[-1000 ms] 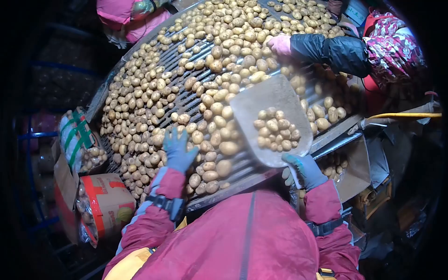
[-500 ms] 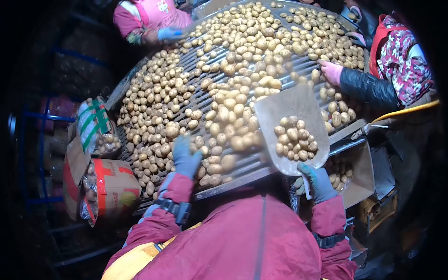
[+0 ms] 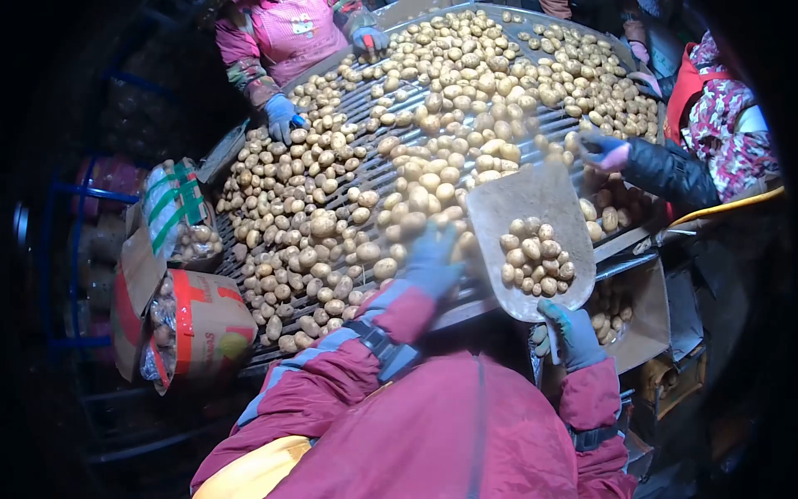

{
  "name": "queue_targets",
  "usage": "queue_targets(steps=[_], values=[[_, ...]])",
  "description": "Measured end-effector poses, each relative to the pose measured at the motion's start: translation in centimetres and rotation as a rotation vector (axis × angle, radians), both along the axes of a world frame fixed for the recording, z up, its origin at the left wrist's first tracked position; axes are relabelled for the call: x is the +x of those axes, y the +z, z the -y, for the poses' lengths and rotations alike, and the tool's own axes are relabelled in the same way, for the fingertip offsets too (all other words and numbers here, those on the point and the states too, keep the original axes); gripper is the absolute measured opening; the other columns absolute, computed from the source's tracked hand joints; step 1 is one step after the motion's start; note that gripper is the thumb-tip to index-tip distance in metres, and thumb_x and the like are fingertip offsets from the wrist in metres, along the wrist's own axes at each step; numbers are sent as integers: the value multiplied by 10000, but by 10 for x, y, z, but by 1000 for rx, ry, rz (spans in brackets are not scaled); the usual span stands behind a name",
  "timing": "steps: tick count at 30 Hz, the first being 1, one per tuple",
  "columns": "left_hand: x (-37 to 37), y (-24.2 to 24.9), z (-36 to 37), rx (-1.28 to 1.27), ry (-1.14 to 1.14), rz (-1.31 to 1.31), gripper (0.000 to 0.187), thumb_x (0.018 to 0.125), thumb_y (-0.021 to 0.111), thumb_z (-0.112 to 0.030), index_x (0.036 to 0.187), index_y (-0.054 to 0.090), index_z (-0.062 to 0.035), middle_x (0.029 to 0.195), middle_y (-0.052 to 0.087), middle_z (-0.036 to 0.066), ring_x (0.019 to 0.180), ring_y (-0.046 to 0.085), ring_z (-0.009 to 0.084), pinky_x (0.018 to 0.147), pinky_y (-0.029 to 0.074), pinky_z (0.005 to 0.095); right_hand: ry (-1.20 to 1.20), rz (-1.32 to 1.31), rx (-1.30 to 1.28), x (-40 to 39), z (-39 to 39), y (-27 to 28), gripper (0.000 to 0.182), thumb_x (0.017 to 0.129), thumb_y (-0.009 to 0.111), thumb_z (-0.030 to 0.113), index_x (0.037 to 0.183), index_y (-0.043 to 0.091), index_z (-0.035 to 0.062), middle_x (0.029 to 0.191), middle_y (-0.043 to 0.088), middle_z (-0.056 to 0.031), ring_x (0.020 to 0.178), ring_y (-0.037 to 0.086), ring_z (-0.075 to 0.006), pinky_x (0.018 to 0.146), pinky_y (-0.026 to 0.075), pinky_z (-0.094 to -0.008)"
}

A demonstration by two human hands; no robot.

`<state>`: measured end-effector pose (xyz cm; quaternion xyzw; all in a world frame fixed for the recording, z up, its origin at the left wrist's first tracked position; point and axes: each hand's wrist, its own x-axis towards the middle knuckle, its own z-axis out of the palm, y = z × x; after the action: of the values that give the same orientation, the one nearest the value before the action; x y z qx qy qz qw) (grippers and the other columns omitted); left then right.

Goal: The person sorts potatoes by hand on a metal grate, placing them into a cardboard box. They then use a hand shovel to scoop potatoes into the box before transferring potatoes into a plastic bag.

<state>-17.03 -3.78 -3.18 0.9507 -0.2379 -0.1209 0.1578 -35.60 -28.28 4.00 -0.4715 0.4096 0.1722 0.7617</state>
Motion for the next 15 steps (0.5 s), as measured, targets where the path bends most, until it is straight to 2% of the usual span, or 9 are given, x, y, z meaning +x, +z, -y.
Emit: queue_targets(steps=[1,4,5,7,9,10,12,15], values=[[0,15,10,-13,19,-85,769,831,703,-303,1524,386,-206,1551,323,228,1320,440,408,1081,403,504,-6,1,2,1,-3,5,279,924,672,268,873,664,-6,602,650,-118,405,596,-217,365,484,-304],[-10,18,-5,-237,-103,-159,756,844,703,-297,1523,384,-202,1560,316,221,1371,412,393,1119,378,481,-33,-9,-20,-1,-11,10,281,927,668,278,893,658,-1,600,646,-120,405,598,-221,361,488,-307],[-13,22,-20,-303,-114,-170,672,867,691,-279,1482,445,-166,1521,392,213,1396,407,362,1138,364,448,-38,-8,-28,0,-15,9,281,928,667,282,902,656,2,600,645,-120,404,598,-222,359,489,-309],[-3,1,-66,-474,-61,-87,530,891,667,-240,1392,547,-117,1428,504,210,1306,509,337,1108,392,439,-45,-47,-26,4,-23,6,287,929,666,295,924,653,8,611,648,-125,403,599,-224,354,490,-314],[17,52,-115,-570,191,-139,413,898,664,-208,1288,622,-80,1275,608,202,1165,595,336,1023,454,433,-47,-51,-34,-1,-30,-4,329,920,671,338,968,653,14,635,658,-128,406,603,-229,344,480,-316],[30,16,-158,-344,240,129,378,893,668,-182,1247,636,-54,1167,641,195,1023,638,325,923,500,421,-30,-72,-42,1,-35,0,325,920,671,333,980,653,13,629,653,-125,402,598,-230,347,485,-320],[53,17,-211,-269,389,65,382,887,671,-179,1245,631,-52,1140,641,191,1019,632,322,905,510,410,4,-114,-56,8,-48,7,321,918,671,322,1003,653,13,617,644,-119,395,587,-231,354,496,-328],[71,18,-234,-168,360,0,404,869,681,-182,1251,629,-60,1187,620,192,1026,625,345,917,505,428,34,-76,-120,14,-68,7,375,900,679,355,993,653,-8,642,649,-125,412,601,-231,350,461,-311]])
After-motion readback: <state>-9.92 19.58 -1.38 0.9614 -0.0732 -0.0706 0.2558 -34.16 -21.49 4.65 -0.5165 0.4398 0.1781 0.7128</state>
